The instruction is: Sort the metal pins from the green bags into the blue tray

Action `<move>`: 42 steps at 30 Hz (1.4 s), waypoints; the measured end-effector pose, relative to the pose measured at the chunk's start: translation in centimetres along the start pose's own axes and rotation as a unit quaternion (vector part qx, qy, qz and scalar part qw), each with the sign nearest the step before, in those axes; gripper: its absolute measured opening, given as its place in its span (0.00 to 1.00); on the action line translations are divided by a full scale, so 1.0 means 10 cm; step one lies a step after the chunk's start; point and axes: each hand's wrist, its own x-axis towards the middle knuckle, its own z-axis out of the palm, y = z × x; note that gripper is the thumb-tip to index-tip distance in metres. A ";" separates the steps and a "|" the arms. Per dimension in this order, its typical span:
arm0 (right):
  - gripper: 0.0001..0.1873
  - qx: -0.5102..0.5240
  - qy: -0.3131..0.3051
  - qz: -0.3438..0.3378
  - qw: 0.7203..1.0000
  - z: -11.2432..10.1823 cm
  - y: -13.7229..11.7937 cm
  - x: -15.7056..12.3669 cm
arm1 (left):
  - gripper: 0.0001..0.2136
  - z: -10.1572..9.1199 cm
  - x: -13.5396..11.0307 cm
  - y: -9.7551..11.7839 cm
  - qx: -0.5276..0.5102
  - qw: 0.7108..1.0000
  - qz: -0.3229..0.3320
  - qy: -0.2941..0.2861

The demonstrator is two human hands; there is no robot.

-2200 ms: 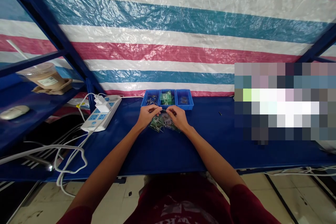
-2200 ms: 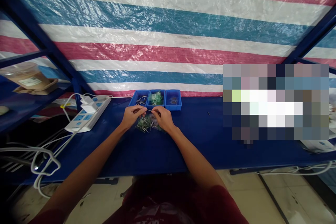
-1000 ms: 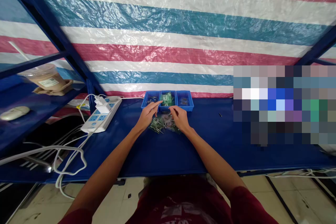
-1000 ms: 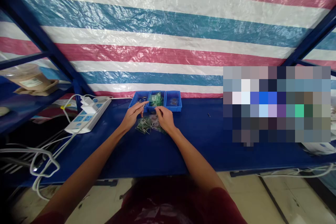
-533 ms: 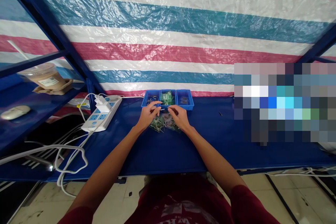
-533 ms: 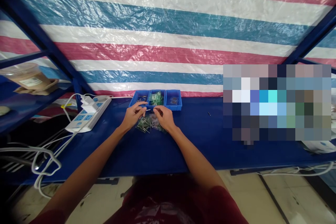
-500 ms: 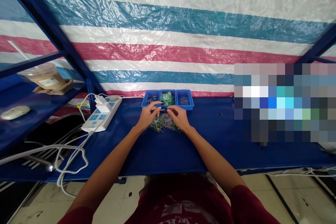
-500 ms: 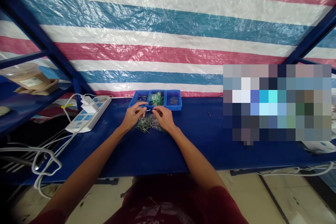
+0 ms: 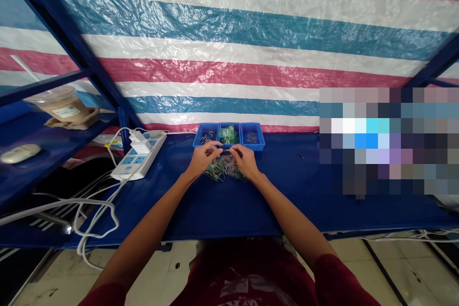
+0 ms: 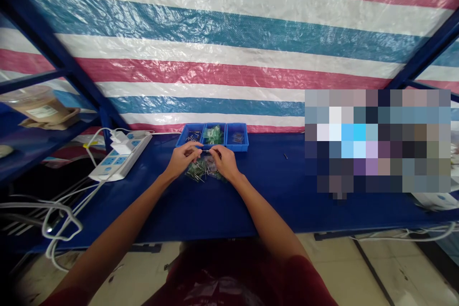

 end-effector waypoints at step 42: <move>0.13 -0.020 -0.016 -0.004 1.000 -0.01 -0.01 0.01 | 0.17 -0.05 0.04 0.02 -0.003 0.996 -0.043 -0.081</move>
